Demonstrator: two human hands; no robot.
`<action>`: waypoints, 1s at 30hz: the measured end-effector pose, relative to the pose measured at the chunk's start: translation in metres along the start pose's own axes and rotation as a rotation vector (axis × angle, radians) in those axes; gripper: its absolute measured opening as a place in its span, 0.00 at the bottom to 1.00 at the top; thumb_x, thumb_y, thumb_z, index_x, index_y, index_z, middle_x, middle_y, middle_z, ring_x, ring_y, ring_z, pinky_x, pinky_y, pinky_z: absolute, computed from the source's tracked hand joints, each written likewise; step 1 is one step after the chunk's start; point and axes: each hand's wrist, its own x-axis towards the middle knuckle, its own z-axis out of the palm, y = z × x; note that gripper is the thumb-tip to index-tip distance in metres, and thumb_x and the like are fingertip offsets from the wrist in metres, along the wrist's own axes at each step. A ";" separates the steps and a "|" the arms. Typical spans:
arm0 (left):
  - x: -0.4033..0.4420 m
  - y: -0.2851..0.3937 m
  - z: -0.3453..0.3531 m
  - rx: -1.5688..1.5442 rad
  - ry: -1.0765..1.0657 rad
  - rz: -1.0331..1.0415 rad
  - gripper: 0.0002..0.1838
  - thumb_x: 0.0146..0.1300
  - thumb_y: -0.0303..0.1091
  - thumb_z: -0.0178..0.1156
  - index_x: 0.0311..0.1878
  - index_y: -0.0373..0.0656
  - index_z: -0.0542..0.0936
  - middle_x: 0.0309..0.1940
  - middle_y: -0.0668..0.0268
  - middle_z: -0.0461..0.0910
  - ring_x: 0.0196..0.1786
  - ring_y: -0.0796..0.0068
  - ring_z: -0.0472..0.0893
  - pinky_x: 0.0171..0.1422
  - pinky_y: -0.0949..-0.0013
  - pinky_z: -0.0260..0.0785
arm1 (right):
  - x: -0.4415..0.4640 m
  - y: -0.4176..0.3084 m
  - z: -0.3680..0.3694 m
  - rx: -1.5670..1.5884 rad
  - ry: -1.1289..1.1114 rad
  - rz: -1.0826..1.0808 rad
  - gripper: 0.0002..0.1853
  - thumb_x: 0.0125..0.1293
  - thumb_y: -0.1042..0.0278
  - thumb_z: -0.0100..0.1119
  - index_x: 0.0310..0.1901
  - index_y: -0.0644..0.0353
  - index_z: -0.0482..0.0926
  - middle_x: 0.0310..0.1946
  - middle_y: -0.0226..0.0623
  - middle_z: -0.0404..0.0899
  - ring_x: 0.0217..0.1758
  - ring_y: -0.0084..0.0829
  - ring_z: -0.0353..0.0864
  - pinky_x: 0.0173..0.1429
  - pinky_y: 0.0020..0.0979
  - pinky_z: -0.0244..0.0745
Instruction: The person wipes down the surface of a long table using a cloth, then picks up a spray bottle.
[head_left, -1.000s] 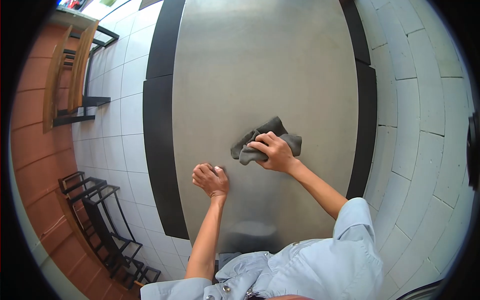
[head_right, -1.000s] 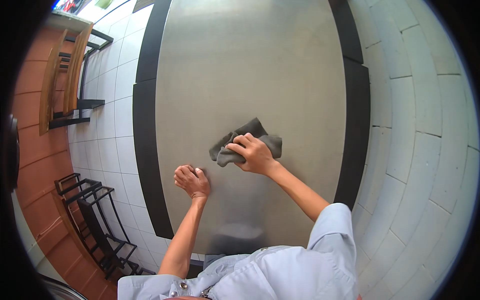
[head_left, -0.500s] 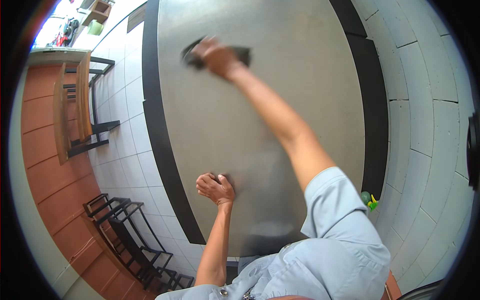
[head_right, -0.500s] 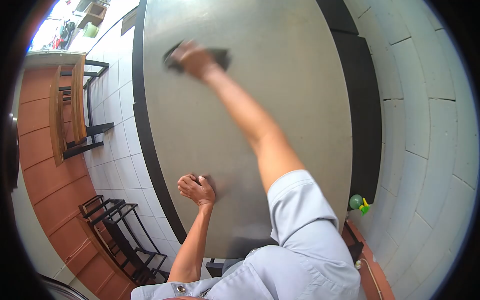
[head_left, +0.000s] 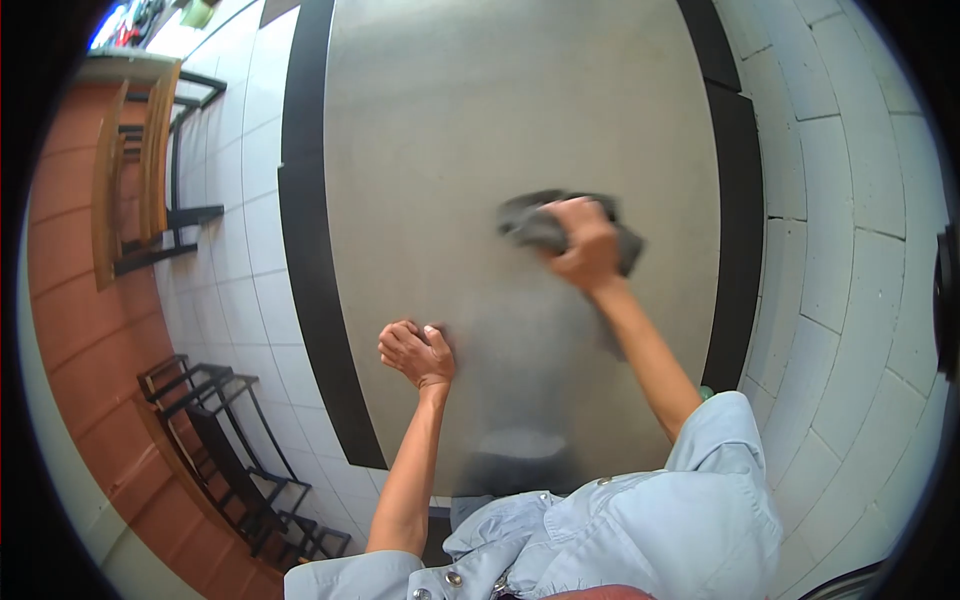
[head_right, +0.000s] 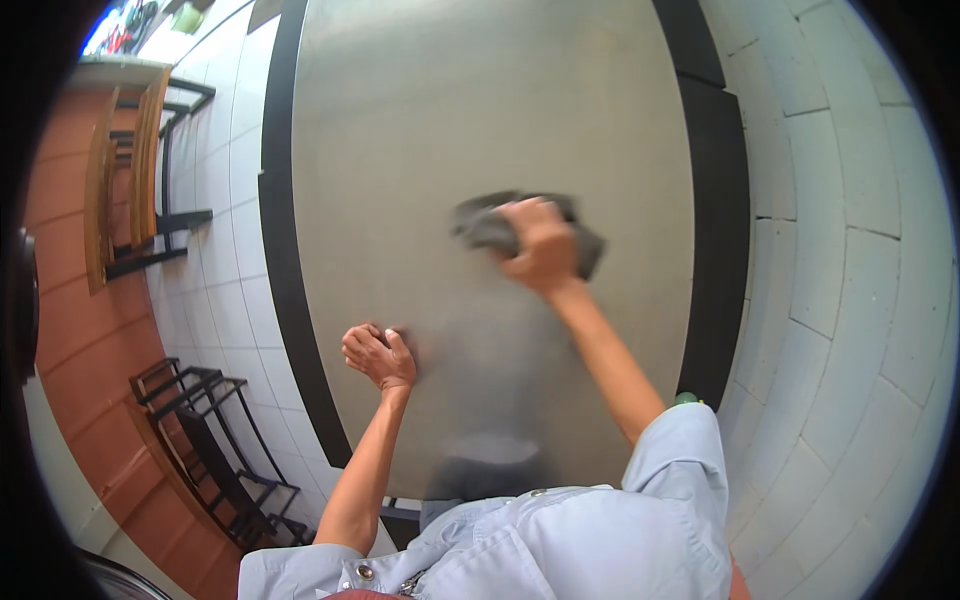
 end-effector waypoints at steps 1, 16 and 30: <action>-0.001 0.001 -0.001 0.002 0.001 0.006 0.18 0.64 0.49 0.55 0.43 0.44 0.69 0.50 0.58 0.67 0.58 0.53 0.67 0.68 0.47 0.57 | 0.001 -0.020 0.025 0.043 -0.068 -0.023 0.29 0.46 0.65 0.81 0.54 0.48 0.87 0.50 0.40 0.86 0.56 0.46 0.86 0.57 0.46 0.86; -0.006 0.005 -0.001 0.041 0.023 0.009 0.16 0.65 0.47 0.55 0.41 0.45 0.68 0.50 0.59 0.67 0.60 0.54 0.68 0.70 0.47 0.58 | 0.161 0.163 -0.002 -0.355 0.159 0.217 0.38 0.70 0.62 0.69 0.82 0.51 0.71 0.81 0.54 0.71 0.86 0.56 0.67 0.87 0.52 0.66; -0.004 0.008 -0.001 0.060 0.061 -0.011 0.16 0.62 0.47 0.56 0.41 0.46 0.68 0.49 0.59 0.68 0.58 0.54 0.68 0.68 0.48 0.58 | 0.005 -0.026 0.036 0.078 -0.127 -0.298 0.30 0.63 0.84 0.62 0.67 0.54 0.87 0.74 0.42 0.83 0.83 0.43 0.76 0.86 0.50 0.70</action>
